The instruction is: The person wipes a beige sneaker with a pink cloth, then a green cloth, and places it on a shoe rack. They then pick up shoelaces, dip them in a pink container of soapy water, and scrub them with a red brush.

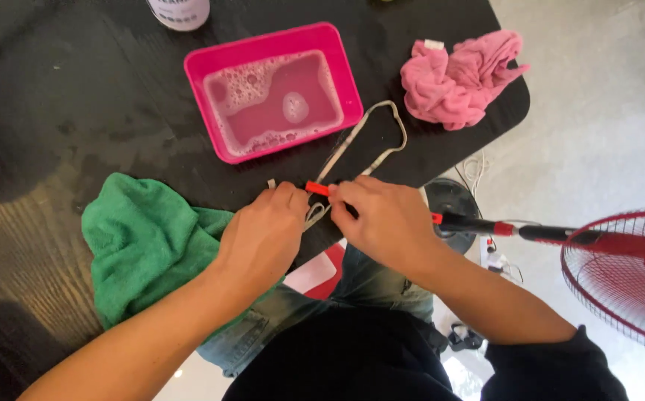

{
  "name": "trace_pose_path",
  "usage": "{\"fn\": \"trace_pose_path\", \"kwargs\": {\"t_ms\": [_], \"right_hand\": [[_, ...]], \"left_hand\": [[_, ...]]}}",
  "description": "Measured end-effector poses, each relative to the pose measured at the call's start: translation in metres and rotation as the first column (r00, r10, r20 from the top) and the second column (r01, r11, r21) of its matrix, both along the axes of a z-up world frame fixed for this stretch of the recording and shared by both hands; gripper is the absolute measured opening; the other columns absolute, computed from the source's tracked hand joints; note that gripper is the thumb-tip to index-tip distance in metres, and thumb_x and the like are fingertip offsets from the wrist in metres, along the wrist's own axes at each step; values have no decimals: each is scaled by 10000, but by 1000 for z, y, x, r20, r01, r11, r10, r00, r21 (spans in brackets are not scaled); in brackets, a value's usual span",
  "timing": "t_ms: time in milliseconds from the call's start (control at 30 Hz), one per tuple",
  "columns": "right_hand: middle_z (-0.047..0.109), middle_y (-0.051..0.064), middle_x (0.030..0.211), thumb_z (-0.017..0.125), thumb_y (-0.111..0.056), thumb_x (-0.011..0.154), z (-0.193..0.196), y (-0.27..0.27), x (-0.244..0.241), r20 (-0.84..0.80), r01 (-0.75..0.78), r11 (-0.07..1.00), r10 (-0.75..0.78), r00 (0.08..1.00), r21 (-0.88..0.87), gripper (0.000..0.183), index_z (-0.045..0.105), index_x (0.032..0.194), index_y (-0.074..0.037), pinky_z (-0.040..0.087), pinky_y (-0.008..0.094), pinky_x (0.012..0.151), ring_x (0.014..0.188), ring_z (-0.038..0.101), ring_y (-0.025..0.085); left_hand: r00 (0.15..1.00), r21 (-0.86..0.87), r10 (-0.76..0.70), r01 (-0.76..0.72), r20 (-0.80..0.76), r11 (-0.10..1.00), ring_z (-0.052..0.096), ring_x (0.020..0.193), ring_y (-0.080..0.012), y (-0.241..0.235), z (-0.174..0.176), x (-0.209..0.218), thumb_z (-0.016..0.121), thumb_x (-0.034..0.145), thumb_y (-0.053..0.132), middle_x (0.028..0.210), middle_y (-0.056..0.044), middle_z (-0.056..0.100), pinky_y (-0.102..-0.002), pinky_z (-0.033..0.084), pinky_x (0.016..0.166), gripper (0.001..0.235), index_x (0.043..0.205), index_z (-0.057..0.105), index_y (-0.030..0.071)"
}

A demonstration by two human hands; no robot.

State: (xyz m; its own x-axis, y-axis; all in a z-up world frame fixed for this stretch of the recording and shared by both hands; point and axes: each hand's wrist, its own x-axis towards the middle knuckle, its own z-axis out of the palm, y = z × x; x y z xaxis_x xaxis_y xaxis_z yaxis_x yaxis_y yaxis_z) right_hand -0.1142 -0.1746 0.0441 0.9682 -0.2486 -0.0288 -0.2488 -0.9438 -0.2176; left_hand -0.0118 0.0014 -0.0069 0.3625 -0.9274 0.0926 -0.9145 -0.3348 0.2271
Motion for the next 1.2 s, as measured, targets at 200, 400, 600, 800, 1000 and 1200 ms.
{"fn": "trace_pose_path", "kwargs": {"t_ms": [200,400,600,800,1000,1200], "right_hand": [[685,79,771,657,-308,928,26,-29,18,-77,73,997,-72,994,10,112,692,893,-207,572,487,717,812,725,358],[706,123,764,657,-299,941,25,-40,20,-62,131,991,-130,989,12,126,719,921,-192,571,532,695,796,722,406],[576,-18,557,637,-398,969,30,-8,-15,12,92,995,-91,996,-25,344,592,653,-270,549,367,577,641,694,249],[566,-2,616,775,-273,915,-12,-67,-31,176,277,957,-259,950,-88,87,711,871,-234,555,392,628,644,676,263],[591,50,586,815,-231,868,14,-36,-35,291,266,959,-285,914,102,84,742,834,-207,561,383,621,631,686,300],[628,56,576,803,-207,821,2,-18,-36,239,250,946,-297,925,207,50,757,802,-206,567,408,615,640,702,313]], "left_hand": [[1000,1,15,-15,8,1000,683,767,-159,0,5,-2,519,1072,174,914,-77,634,-225,588,638,185,1036,650,48],[999,-6,14,-14,44,1000,686,777,-157,1,-1,-3,520,1074,191,900,-65,635,-226,584,660,195,1028,657,59],[998,-9,17,-16,64,1000,693,784,-166,1,-9,-3,538,1061,204,920,-68,646,-237,593,677,194,1015,658,59],[992,-14,31,-29,122,999,663,693,-157,0,-20,-6,569,1012,241,872,-40,610,-234,566,614,193,1058,656,75],[973,-221,188,-155,137,963,680,853,-311,-15,16,-10,533,1003,546,977,-103,546,-388,580,644,522,1309,627,134],[987,-272,33,11,157,962,602,885,-328,-21,0,-7,681,939,352,988,-90,582,-424,461,730,207,910,679,148]]}}
